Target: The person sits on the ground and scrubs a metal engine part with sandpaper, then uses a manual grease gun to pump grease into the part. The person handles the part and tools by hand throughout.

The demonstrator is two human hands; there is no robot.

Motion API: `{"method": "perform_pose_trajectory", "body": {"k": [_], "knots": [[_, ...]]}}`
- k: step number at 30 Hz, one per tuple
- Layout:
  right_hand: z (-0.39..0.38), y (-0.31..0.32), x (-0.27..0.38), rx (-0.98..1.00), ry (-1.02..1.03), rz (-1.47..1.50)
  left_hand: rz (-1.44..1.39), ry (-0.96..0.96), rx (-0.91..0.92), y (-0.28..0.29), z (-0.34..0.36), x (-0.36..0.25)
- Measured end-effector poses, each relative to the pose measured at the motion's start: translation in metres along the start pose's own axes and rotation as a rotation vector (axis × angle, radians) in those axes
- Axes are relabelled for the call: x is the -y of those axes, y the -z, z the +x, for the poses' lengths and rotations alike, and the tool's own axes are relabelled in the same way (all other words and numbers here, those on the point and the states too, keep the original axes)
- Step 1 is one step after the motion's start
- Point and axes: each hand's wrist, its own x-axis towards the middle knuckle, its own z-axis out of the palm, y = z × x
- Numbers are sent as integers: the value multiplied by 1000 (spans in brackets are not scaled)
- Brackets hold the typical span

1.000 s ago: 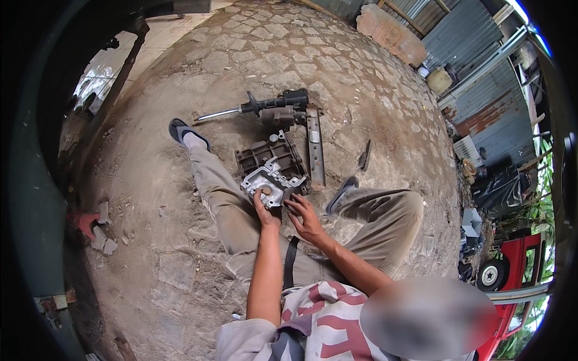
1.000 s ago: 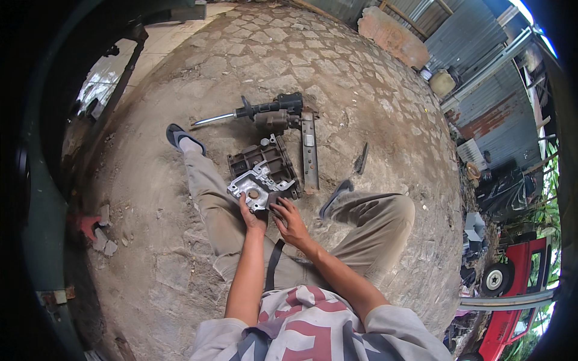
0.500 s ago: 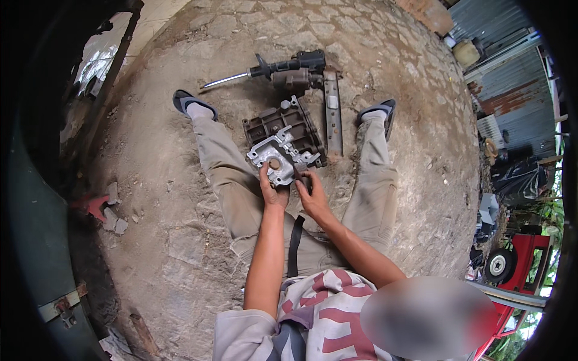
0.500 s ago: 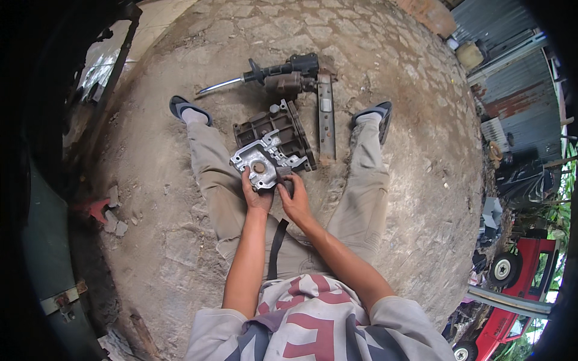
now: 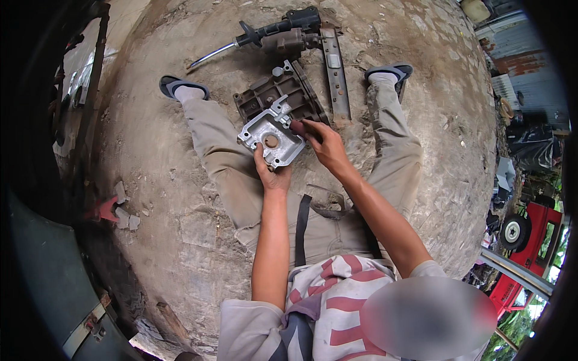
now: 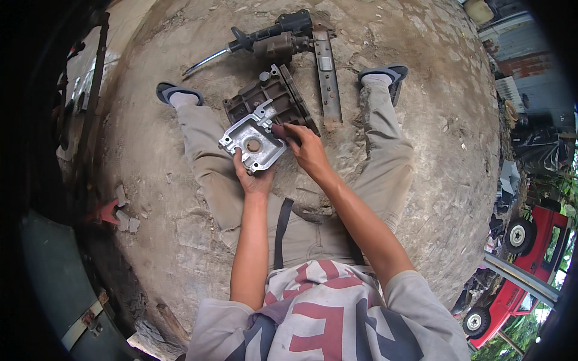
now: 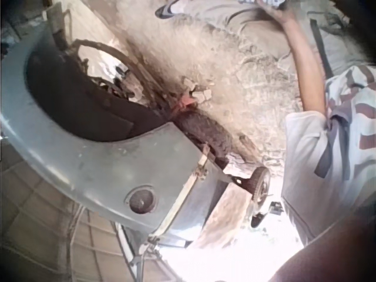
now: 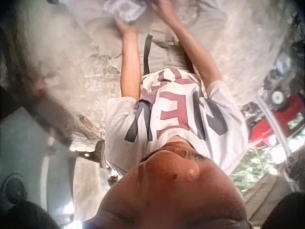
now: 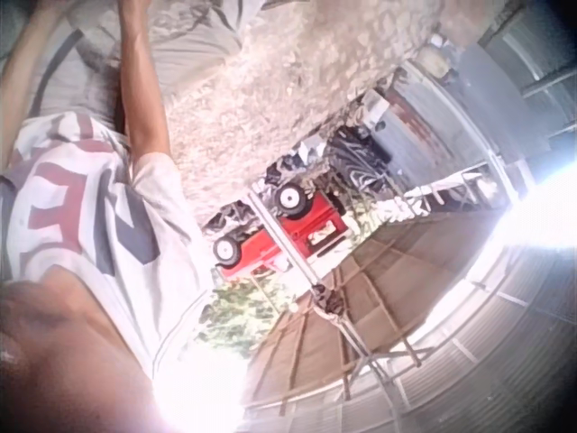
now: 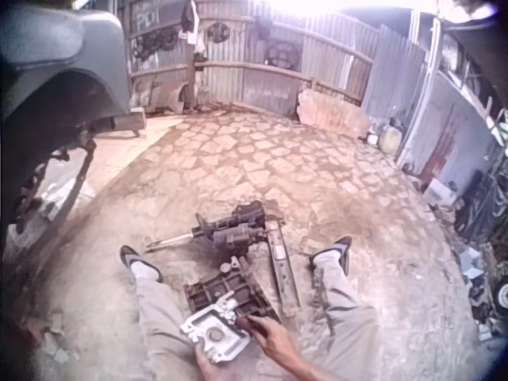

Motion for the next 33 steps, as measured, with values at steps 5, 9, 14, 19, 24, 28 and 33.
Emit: {"method": "perform_pose_trajectory", "body": {"k": [5,9,14,19,24,28,33], "knots": [[10,-9,15,5,-147,18,0,-35,8,3,-3,-3],[9,-12,14,7,-183,20,-2,-30,23,-4,-6,-3],[27,-28,17,-4,-133,-15,3,-29,-32,-2,-6,-3],[19,-30,17,-13,-112,-23,-2,-37,-75,-7,-9,-4],[13,-25,16,-70,-149,-54,40,-56,-31,-2,-9,-2],[24,-29,9,-79,-241,41,36,-65,-4,-7,-10,-3],[29,-23,13,37,-224,-28,-1,-51,-59,-4,-9,-4]]}}
